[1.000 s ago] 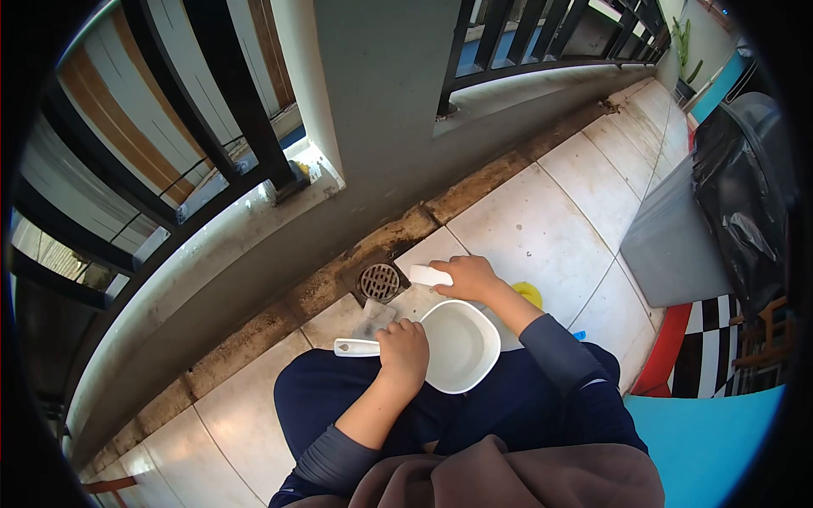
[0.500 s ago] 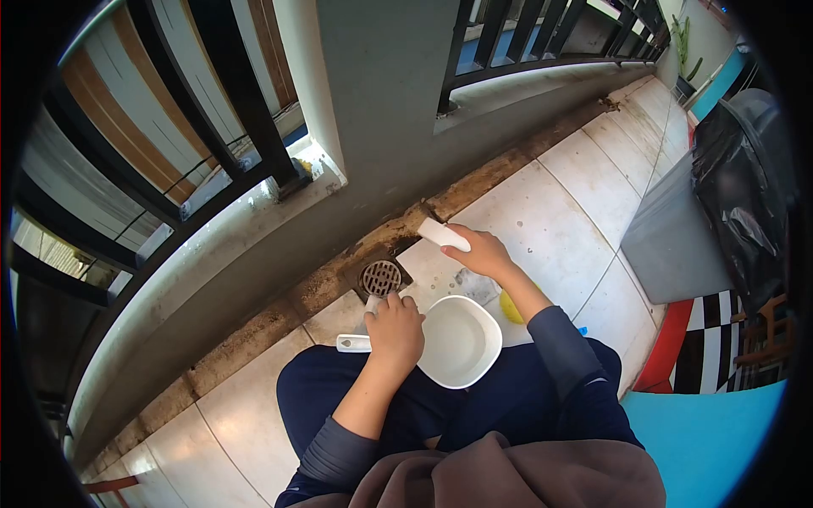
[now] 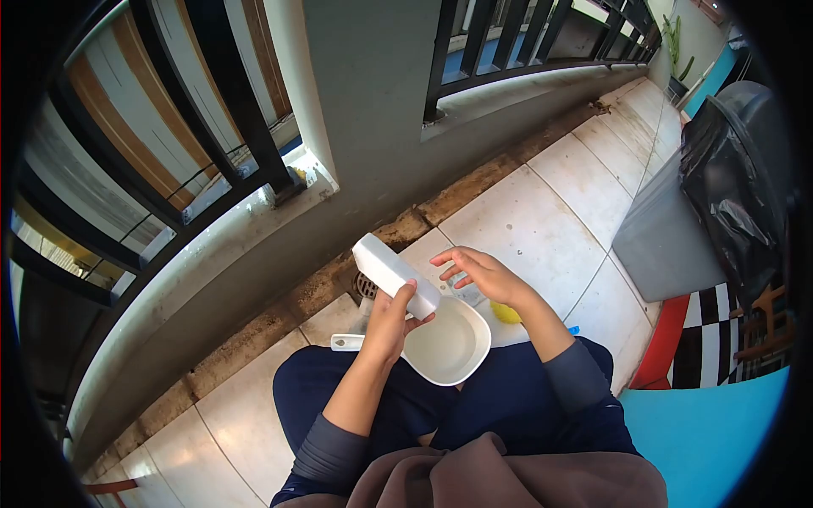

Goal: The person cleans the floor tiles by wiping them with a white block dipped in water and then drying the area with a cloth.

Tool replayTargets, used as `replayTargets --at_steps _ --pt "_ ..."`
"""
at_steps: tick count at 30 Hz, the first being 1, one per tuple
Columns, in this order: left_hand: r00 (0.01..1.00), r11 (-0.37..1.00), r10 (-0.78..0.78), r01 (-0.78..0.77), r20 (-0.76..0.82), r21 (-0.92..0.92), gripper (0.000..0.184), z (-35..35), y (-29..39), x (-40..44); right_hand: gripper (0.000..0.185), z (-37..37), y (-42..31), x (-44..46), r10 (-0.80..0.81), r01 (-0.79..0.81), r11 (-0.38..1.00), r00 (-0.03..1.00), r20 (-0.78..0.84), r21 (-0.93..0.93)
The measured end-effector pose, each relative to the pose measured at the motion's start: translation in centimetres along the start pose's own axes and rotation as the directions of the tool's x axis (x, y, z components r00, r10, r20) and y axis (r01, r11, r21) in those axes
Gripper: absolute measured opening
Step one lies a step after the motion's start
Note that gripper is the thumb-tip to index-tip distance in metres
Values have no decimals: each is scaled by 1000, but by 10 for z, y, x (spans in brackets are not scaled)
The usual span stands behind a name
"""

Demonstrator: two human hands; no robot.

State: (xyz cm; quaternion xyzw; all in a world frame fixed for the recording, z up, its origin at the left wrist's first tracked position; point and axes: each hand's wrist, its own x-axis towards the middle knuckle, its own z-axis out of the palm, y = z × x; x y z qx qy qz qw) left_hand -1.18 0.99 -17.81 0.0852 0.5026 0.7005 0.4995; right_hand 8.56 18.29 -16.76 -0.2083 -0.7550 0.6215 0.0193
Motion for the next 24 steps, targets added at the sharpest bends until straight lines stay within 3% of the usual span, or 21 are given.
replayTargets --at_steps 1,2,3,5,6,11,20,24 --pt "999 1000 -5 6 -47 25 48 -4 3 -1 38 -8 18 6 -8 6 1000 998 -69 -18" --pt "995 999 -27 31 -91 39 51 -9 6 -3 35 -13 34 13 -30 -8 986 975 -221 -169" --pt "993 998 -65 66 -99 9 51 -18 2 -4 34 -17 59 16 -77 -8 924 975 -208 -381" --pt "990 992 -112 107 -90 -60 48 -21 4 -22 34 -16 113 15 -159 -7 674 975 -154 -739" --pt "989 990 -132 128 -72 -61 47 -21 4 -31 36 -13 128 13 -180 33 624 978 -103 -781" --pt "979 973 -203 204 25 -112 43 -22 1 -44 50 0 163 13 -228 138 327 972 64 -935" --pt "968 966 -245 249 59 -66 48 -11 3 -39 66 4 156 45 -138 64 289 990 25 -955" --pt "967 966 -251 252 30 -48 51 -7 5 -39 67 -1 160 72 -171 48 292 985 -3 -955"
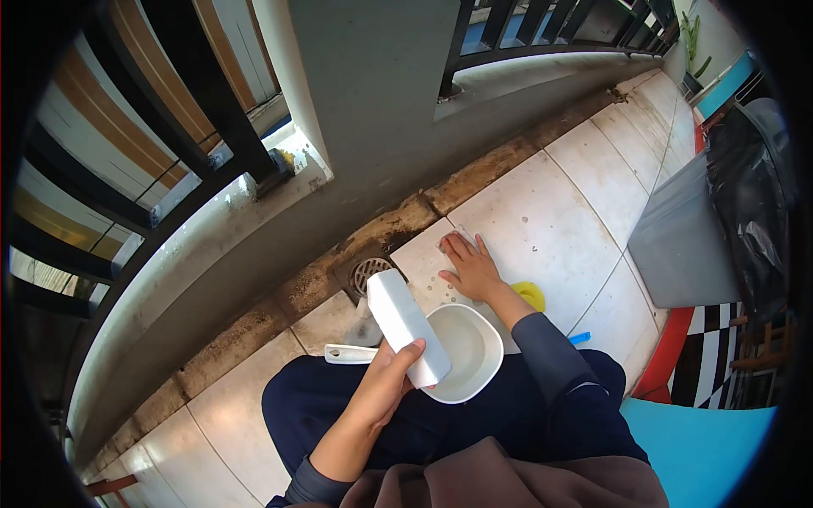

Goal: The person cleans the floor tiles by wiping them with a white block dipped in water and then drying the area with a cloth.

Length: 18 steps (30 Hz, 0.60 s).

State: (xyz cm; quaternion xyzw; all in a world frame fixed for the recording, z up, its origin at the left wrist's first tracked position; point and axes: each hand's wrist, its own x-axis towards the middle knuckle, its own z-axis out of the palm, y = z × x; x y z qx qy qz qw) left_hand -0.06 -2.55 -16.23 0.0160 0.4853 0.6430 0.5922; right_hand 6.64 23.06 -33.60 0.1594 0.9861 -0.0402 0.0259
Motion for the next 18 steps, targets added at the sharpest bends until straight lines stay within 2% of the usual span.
replayTargets --at_steps 5,11,18 --pt "1000 1000 -4 4 7 23 51 0 -2 4 67 1 1 30 44 -44 999 999 17 -16" --pt "1000 999 -11 12 -12 53 49 -3 -4 7 67 -4 7 9 -18 18 1000 1000 -1 4" --pt "1000 999 4 -5 27 53 48 2 -6 3 69 -21 4 -43 -49 51 999 988 144 -16"
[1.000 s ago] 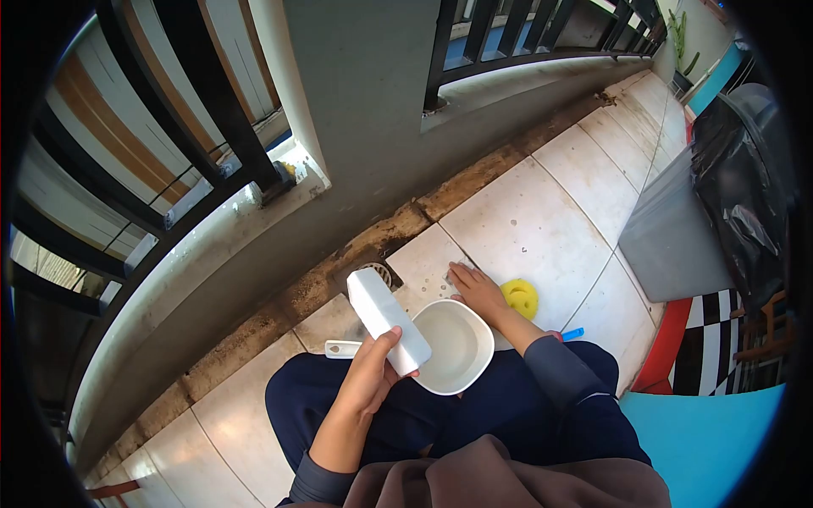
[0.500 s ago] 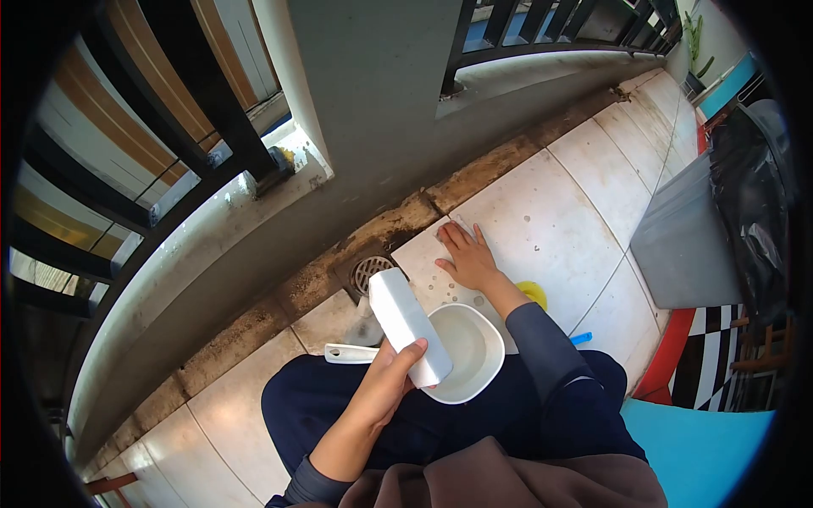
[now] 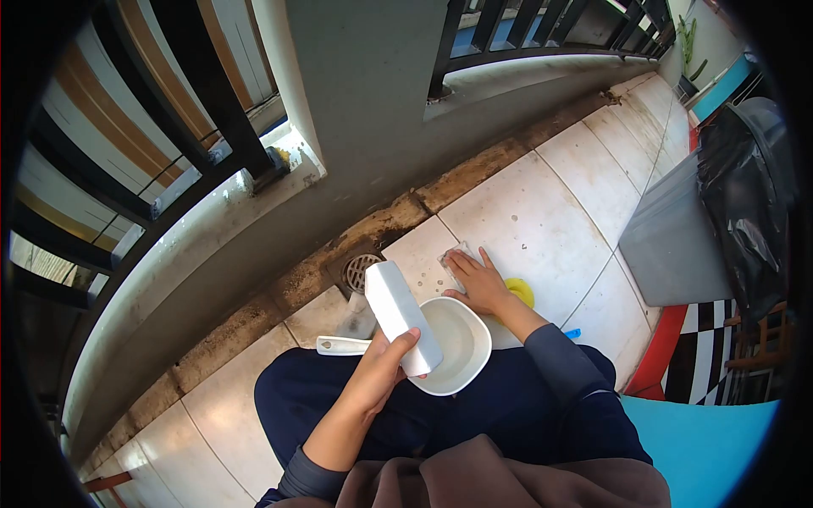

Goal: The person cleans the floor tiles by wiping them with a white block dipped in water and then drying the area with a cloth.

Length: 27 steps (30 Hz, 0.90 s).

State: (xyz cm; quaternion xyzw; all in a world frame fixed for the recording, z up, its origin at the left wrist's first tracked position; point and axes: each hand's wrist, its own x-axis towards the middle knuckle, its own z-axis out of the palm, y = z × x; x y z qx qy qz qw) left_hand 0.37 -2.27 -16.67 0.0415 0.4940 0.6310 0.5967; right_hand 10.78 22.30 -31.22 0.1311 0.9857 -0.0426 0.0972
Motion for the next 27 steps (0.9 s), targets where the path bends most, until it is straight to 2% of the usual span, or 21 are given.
replayTargets --at_steps 5,12,15,27 --pt "1000 1000 -5 5 -13 -5 48 3 -1 0 74 8 0 20 43 -44 999 998 -50 -27" --pt "998 998 -55 55 41 -15 52 -5 -3 9 80 -3 6 80 118 -119 992 993 -33 -40" --pt "999 999 -36 36 -22 -4 46 -3 -2 9 81 -1 5 77 111 -114 993 992 -67 -41" --pt "1000 1000 -1 1 4 -14 50 -1 1 -6 81 -4 9 3 73 -73 997 997 -1 -40"
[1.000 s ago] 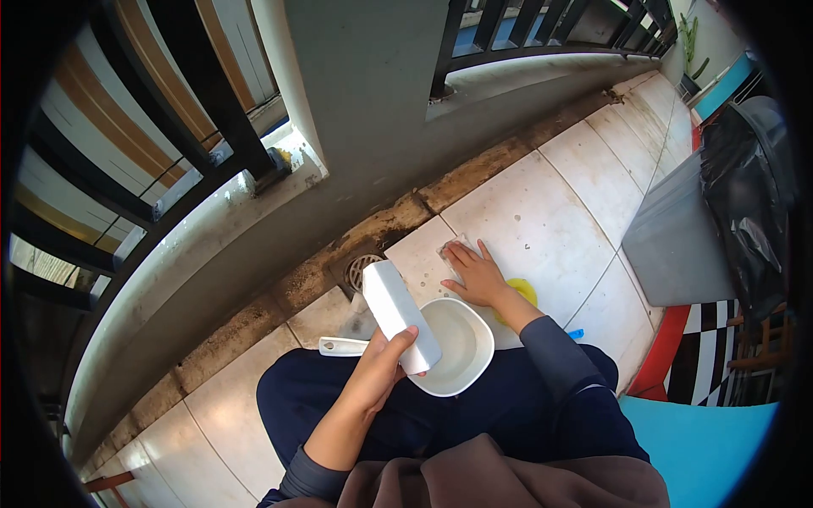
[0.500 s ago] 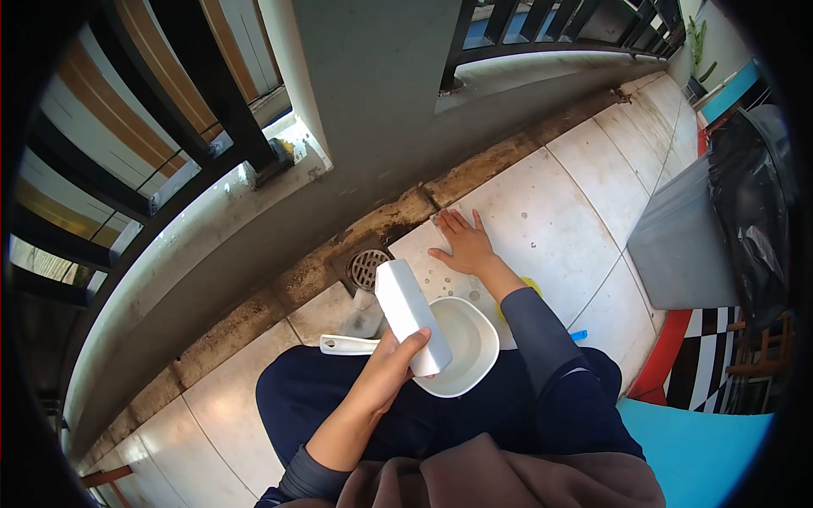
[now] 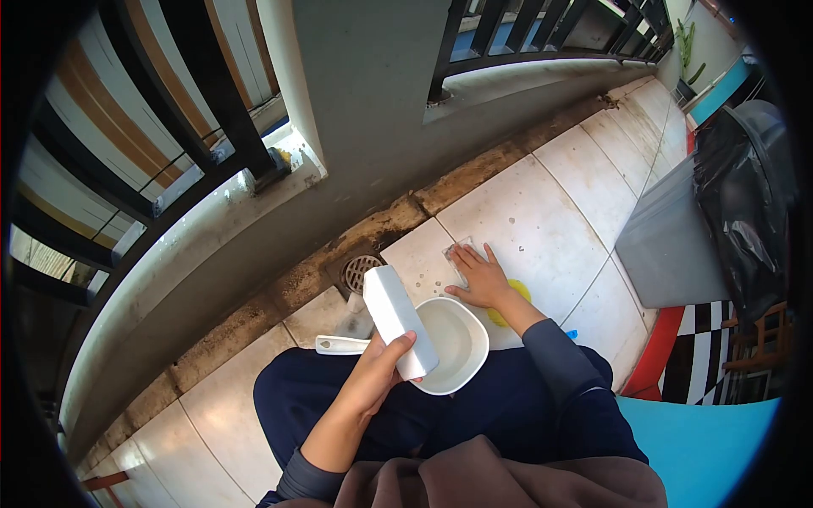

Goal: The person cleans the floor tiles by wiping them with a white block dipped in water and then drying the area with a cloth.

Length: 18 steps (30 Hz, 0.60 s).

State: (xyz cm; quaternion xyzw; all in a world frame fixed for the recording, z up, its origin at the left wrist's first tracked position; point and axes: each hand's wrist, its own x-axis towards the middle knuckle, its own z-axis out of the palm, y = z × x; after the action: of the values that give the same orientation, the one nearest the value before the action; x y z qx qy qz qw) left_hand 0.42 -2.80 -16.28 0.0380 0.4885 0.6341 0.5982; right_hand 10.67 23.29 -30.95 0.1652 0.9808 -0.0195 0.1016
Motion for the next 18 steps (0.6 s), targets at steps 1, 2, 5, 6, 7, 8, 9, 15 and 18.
replayTargets --at_steps 1,2,5,6,7,8,9,15,18 --pt "1000 1000 -6 6 13 9 50 -1 -1 1 80 1 1 3 1 -1 1000 1000 8 -1" --pt "1000 1000 -15 15 26 19 51 -2 -2 3 79 -2 2 9 2 -2 1000 1000 18 1" --pt "999 999 -26 25 37 27 53 0 -6 6 78 -3 2 29 10 -10 1000 1000 14 -11" --pt "999 999 -25 24 36 28 53 1 -7 7 78 -3 1 37 12 -11 1000 1000 4 -17" --pt "999 999 -28 27 37 37 53 1 -6 8 77 -3 0 44 14 -14 1000 1000 -7 -16" --pt "999 999 -29 28 37 45 53 1 -5 8 77 -3 -1 51 15 -16 1000 1000 -18 -15" --pt "999 998 -30 28 37 54 52 1 -4 9 77 -3 -1 58 16 -16 1000 999 -32 -14" --pt "1000 999 -22 21 15 49 51 0 -5 13 77 4 -3 76 27 -24 999 996 -80 38" --pt "999 998 -6 8 -33 56 48 -2 -6 13 75 8 -8 61 8 -4 998 998 -58 60"
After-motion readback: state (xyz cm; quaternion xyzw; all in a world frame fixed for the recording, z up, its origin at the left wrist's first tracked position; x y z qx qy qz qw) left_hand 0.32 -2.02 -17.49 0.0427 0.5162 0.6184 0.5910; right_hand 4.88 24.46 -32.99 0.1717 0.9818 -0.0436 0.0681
